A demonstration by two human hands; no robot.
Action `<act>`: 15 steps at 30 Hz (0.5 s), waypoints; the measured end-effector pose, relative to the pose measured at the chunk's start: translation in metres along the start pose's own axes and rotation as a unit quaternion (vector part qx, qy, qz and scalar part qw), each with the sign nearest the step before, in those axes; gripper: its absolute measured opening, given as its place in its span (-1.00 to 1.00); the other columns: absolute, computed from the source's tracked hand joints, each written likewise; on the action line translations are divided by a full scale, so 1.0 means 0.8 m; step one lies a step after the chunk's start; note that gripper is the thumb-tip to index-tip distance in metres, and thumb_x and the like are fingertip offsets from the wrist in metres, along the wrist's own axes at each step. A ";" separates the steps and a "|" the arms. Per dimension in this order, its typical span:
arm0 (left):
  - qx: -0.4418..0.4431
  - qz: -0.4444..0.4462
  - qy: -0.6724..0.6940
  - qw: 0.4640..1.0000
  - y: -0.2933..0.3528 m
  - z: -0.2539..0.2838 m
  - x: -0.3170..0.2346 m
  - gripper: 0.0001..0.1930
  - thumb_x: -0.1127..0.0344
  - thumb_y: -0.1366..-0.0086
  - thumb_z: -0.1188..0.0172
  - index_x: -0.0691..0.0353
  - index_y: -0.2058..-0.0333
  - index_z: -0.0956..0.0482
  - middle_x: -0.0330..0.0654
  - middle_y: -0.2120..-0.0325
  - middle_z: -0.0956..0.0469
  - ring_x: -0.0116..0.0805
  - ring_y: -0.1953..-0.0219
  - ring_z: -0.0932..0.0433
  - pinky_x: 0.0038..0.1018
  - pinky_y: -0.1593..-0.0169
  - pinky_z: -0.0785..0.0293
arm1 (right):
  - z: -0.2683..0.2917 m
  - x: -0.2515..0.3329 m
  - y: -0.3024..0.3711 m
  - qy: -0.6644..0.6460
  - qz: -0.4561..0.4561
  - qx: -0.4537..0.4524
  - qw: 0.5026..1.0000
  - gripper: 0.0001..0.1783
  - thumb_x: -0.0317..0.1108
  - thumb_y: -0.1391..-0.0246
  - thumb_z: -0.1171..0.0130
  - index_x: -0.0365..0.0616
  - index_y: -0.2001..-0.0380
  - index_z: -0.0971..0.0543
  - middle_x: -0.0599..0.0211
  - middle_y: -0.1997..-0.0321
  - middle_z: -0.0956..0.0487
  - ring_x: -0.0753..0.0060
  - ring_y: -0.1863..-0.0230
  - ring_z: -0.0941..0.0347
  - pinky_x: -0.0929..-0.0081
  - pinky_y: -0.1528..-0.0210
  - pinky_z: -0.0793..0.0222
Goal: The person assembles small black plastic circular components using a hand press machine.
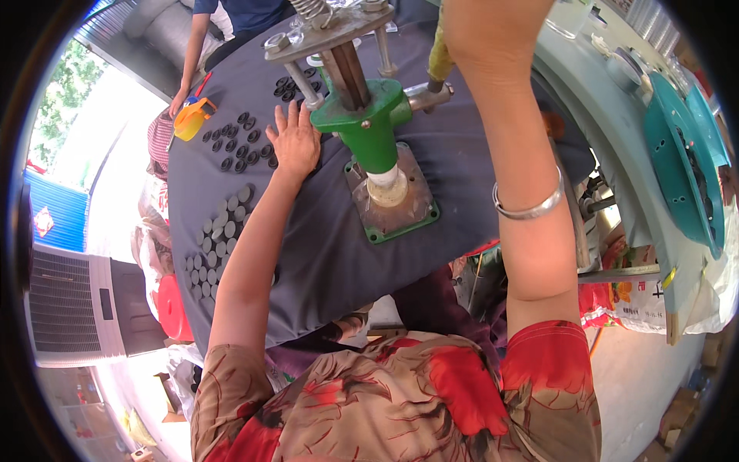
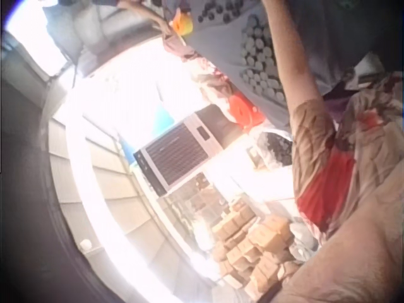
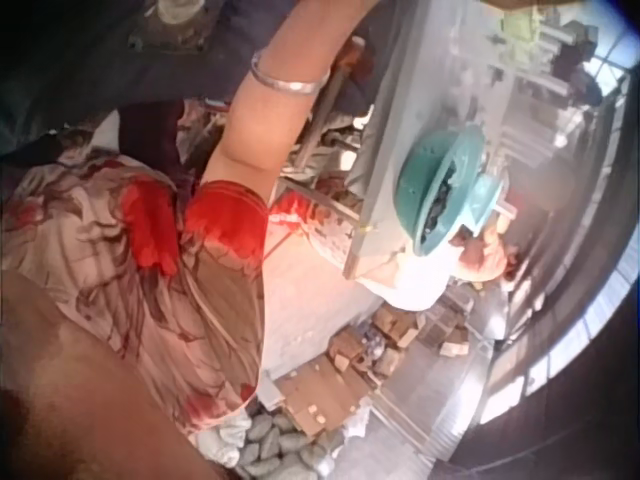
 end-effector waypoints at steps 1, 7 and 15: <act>0.007 -0.012 -0.007 1.000 0.002 0.002 -0.003 -0.44 0.01 -0.34 0.00 0.14 -0.23 -0.25 -0.02 -0.26 -0.20 0.15 -0.33 -0.04 0.30 -0.19 -0.01 | -0.001 0.002 0.001 0.002 -0.004 0.002 1.000 -0.67 -0.10 -0.30 0.08 -0.14 0.30 -0.48 0.44 0.59 -0.36 0.72 0.71 -0.17 0.75 0.67 -0.06; -0.050 -0.053 0.012 0.997 -0.004 0.013 -0.005 -0.44 0.11 -0.27 -0.07 0.17 -0.20 -0.26 -0.10 -0.21 -0.28 0.07 -0.31 -0.12 0.27 -0.16 -0.09 | -0.002 0.012 -0.001 0.026 0.039 0.011 0.999 -0.64 -0.05 -0.30 0.10 -0.14 0.30 -0.46 0.43 0.56 -0.37 0.70 0.69 -0.19 0.74 0.65 -0.07; -0.123 -0.014 0.200 0.972 0.019 0.049 0.017 -0.66 0.13 -0.30 -0.08 0.23 0.08 -0.51 -0.05 0.03 -0.52 -0.04 -0.06 -0.41 -0.07 -0.09 -0.28 | 0.003 0.004 0.000 0.013 -0.042 0.015 0.999 -0.73 -0.18 -0.31 0.08 -0.16 0.31 -0.44 0.49 0.61 -0.33 0.75 0.70 -0.14 0.75 0.66 -0.07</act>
Point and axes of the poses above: each hand's wrist, its own y-axis away from the middle knuckle, its own z-axis out of the back of the hand, x = y × z, the point moved 2 cm from there along -y, towards the middle knuckle
